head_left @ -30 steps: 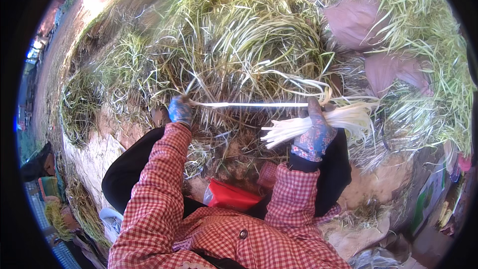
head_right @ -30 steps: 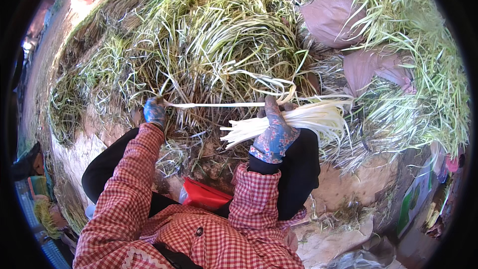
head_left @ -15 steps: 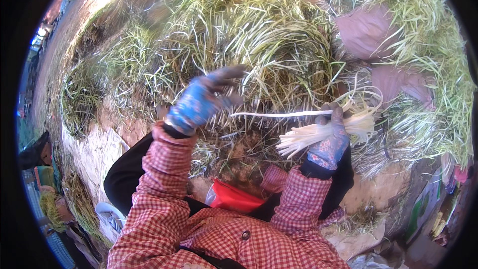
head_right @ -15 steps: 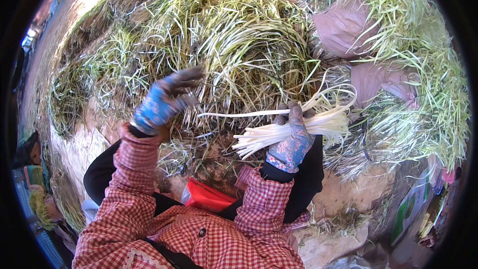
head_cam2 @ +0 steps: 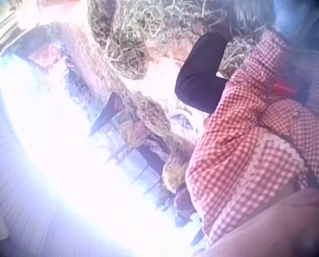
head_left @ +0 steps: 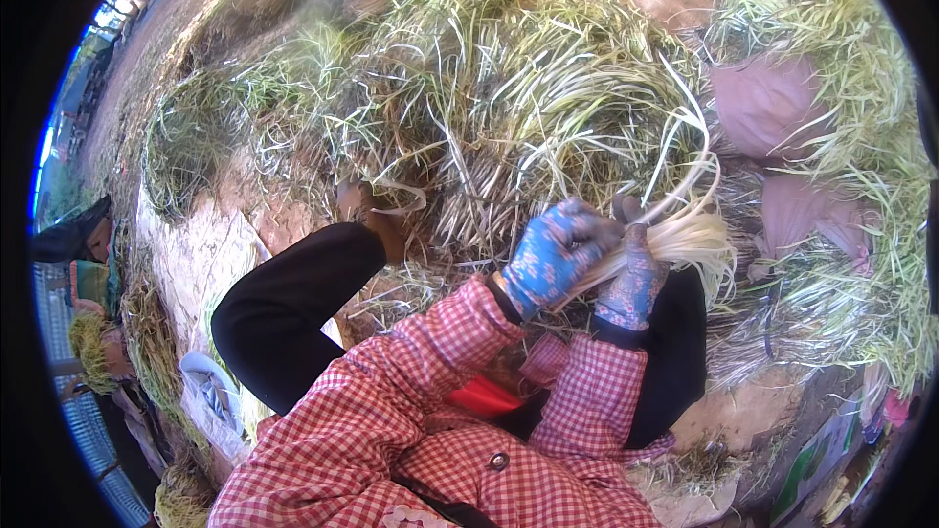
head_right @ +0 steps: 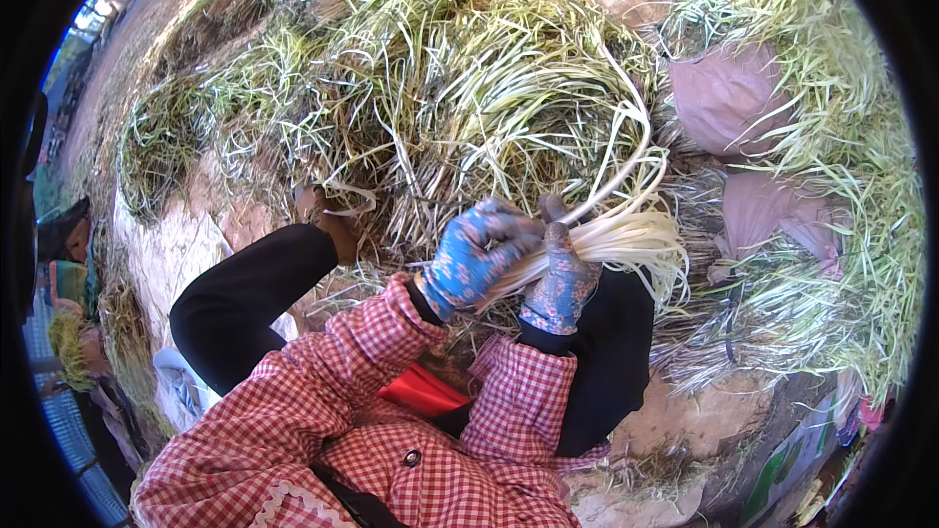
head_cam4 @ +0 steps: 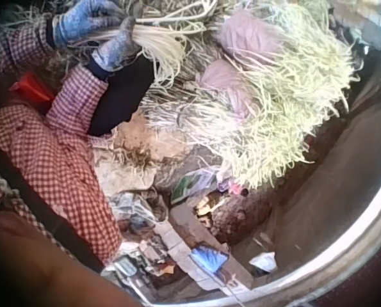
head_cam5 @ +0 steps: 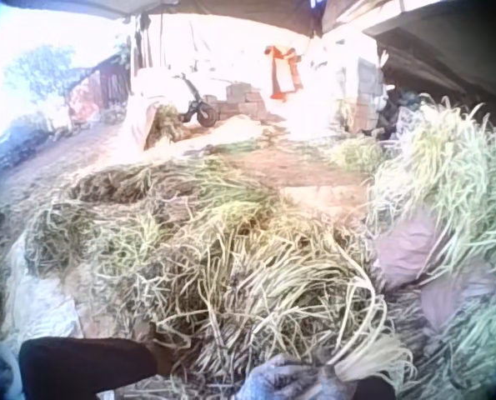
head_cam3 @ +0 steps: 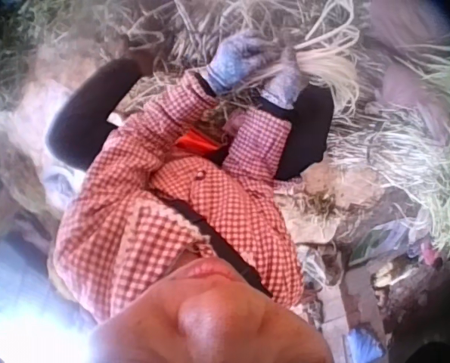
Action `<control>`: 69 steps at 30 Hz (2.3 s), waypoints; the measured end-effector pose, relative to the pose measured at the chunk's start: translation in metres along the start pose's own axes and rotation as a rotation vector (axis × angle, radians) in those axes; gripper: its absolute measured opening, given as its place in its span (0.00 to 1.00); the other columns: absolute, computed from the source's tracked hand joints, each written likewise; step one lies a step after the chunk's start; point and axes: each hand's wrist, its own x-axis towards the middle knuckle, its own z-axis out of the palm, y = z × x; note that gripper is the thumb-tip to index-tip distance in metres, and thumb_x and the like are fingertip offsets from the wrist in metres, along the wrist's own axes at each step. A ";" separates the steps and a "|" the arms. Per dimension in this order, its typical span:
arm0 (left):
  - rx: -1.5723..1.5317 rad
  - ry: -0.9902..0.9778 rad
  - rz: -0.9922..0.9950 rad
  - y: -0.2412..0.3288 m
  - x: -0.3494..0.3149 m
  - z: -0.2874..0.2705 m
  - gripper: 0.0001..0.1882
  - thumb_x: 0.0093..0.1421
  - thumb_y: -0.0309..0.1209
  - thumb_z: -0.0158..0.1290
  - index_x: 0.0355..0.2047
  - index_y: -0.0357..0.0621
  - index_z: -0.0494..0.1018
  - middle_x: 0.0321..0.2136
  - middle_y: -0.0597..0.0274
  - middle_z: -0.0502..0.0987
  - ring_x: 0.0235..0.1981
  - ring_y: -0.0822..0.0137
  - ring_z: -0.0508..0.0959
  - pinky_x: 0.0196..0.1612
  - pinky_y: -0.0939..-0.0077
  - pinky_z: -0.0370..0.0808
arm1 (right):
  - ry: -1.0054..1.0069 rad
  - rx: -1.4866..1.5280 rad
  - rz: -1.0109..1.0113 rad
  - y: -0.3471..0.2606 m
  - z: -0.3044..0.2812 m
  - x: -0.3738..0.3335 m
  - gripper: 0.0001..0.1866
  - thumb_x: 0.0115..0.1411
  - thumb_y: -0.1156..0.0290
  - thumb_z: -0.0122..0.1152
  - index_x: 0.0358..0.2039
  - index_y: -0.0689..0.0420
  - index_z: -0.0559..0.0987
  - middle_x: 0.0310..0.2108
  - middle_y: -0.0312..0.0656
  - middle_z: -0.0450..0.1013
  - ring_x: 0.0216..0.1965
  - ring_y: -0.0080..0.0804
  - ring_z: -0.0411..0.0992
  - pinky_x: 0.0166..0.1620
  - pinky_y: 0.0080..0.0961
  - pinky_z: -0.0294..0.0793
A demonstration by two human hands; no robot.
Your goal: The person sits on the ground and repeatedly pulls small bundles of straw from a large pile, aligns them by hand, and places them into a growing stack. The hands work continuously to separate and organize the straw into neat bundles.
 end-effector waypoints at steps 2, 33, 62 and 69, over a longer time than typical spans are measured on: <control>0.143 -0.055 0.139 0.005 -0.006 0.011 0.08 0.56 0.25 0.54 0.37 0.37 0.76 0.39 0.55 0.73 0.41 0.63 0.74 0.45 0.72 0.71 | -0.035 0.072 -0.001 -0.004 0.002 -0.001 0.25 0.53 0.79 0.60 0.49 0.66 0.61 0.43 0.57 0.71 0.42 0.41 0.73 0.45 0.32 0.75; -0.483 0.266 -0.063 0.061 -0.030 -0.051 0.18 0.63 0.34 0.48 0.50 0.37 0.69 0.31 0.60 0.76 0.29 0.74 0.75 0.30 0.83 0.72 | -0.077 0.261 0.009 -0.030 0.008 -0.023 0.20 0.48 0.78 0.66 0.40 0.50 0.68 0.31 0.41 0.73 0.31 0.34 0.72 0.29 0.23 0.68; 0.638 0.246 0.041 -0.028 -0.025 -0.073 0.06 0.48 0.20 0.59 0.29 0.41 0.76 0.24 0.57 0.78 0.25 0.66 0.78 0.29 0.75 0.74 | 0.280 -0.060 -0.073 -0.025 0.011 -0.012 0.19 0.46 0.83 0.65 0.35 0.58 0.67 0.26 0.48 0.74 0.21 0.30 0.73 0.24 0.19 0.73; 0.559 0.346 0.058 -0.033 -0.006 -0.101 0.10 0.47 0.15 0.55 0.31 0.41 0.77 0.26 0.57 0.78 0.29 0.68 0.80 0.33 0.78 0.76 | 0.381 -0.010 -0.047 -0.027 0.013 -0.012 0.18 0.47 0.84 0.64 0.37 0.59 0.67 0.25 0.44 0.74 0.21 0.25 0.71 0.24 0.19 0.71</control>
